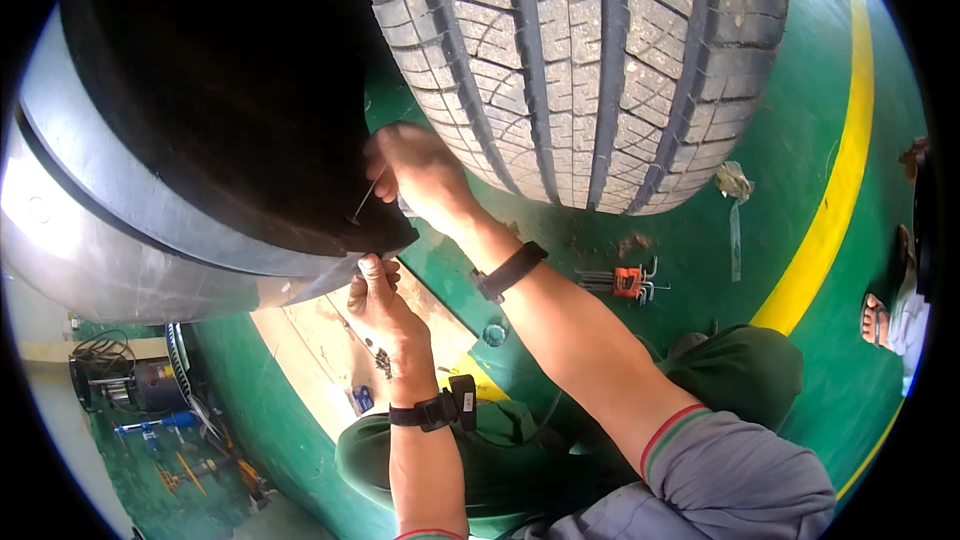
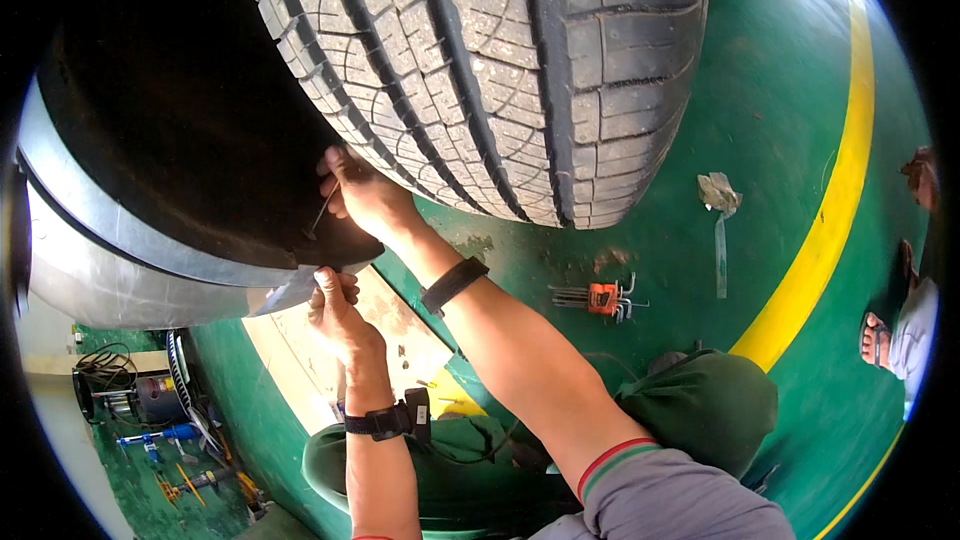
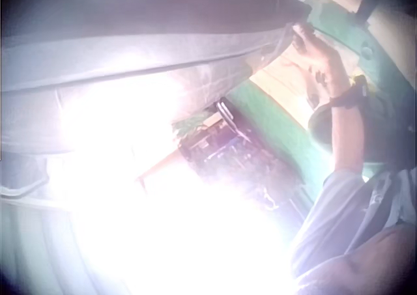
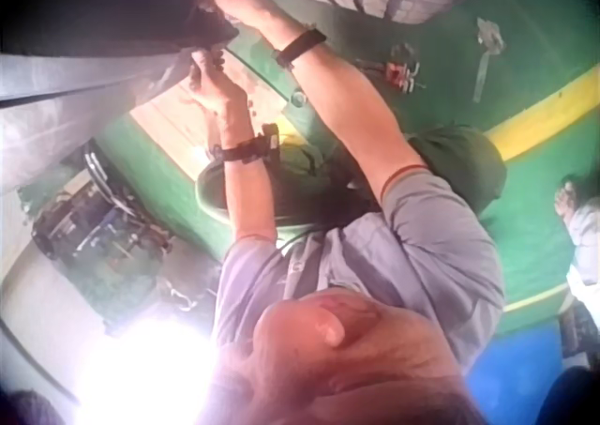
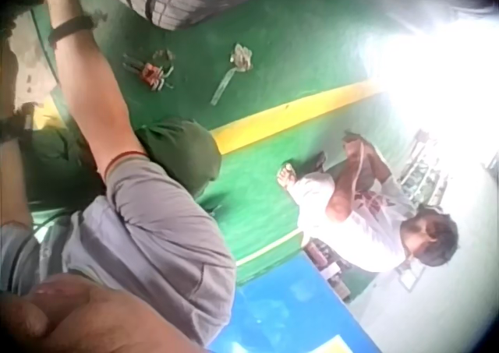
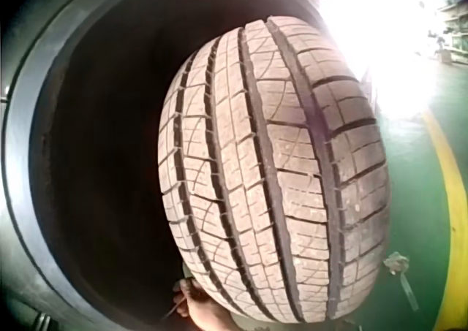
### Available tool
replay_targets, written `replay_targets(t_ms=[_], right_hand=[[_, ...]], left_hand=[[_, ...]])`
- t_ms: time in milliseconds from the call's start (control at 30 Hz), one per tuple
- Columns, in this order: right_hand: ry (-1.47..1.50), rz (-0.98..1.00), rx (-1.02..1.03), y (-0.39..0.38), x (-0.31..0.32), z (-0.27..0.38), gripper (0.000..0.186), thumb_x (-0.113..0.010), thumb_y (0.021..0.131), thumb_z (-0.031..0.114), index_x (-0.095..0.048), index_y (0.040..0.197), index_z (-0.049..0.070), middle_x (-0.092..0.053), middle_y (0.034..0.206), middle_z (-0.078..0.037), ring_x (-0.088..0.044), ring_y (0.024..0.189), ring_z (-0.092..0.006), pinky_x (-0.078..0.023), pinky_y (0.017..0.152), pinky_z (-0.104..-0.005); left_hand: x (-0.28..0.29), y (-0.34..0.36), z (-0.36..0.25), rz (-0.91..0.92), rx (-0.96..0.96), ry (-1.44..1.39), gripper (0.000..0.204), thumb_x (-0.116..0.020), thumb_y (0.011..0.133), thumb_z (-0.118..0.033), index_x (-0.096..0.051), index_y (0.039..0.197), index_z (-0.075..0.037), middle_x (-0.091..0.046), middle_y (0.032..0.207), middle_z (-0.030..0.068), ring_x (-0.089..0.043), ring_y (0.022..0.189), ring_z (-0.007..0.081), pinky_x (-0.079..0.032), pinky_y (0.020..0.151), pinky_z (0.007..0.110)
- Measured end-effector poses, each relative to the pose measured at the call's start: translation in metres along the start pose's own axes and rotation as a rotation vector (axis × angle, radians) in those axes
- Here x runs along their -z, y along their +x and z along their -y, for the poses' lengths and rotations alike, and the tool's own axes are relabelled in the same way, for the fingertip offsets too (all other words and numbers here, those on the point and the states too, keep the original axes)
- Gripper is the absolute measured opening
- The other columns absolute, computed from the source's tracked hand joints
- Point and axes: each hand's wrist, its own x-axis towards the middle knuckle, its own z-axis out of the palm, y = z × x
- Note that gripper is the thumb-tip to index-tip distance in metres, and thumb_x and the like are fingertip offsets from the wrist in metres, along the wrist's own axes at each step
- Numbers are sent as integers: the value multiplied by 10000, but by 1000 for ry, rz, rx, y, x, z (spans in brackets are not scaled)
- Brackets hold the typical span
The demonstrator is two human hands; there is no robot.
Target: The person uses a tool to remove clips and fasteners from the inner fender liner of a car. They handle several plastic clips and metal screws, placing them onto a cardboard sheet on the floor.
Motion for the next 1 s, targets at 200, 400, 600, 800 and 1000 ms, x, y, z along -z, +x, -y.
replay_targets(t_ms=[200,400,600,800,1000], right_hand=[[-222,-257,-66,-10,-22,5,312,-492,1018,303,-587,865,48,-615,677,-40,-583,499,-106,-475,448,-233],[-334,-192,-241,-4,-6,3,235,-470,979,192,-582,977,-15,-650,719,-116,-643,526,-169,-523,454,-266],[-85,-140,-443,-3,-1,15,332,-400,1002,228,-496,1155,-52,-660,800,-189,-657,557,-211,-541,466,-286],[286,-52,-341,-6,11,-3,298,-473,994,256,-505,1145,2,-670,859,-173,-684,626,-237,-575,554,-300],[794,299,-316,-4,31,-23,333,-517,1005,382,-529,1155,86,-673,1003,-167,-704,827,-289,-588,746,-362]], left_hand=[[-13,-3,4,-114,-8,-171,321,-691,923,-321,-600,767,-56,-559,691,2,-444,670,107,-377,680,266],[-15,-2,6,-107,11,-213,271,-696,925,-286,-612,796,-62,-565,705,-8,-448,664,90,-370,661,244],[-16,-3,4,-109,31,-206,261,-693,928,-288,-624,830,-55,-574,712,-8,-474,677,93,-389,676,243],[-15,-3,5,-98,16,-233,250,-693,929,-279,-626,840,-56,-580,727,-5,-479,685,92,-393,679,238],[-16,-4,4,-103,27,-229,255,-683,936,-283,-617,831,-60,-573,723,-6,-469,679,87,-389,673,235]])
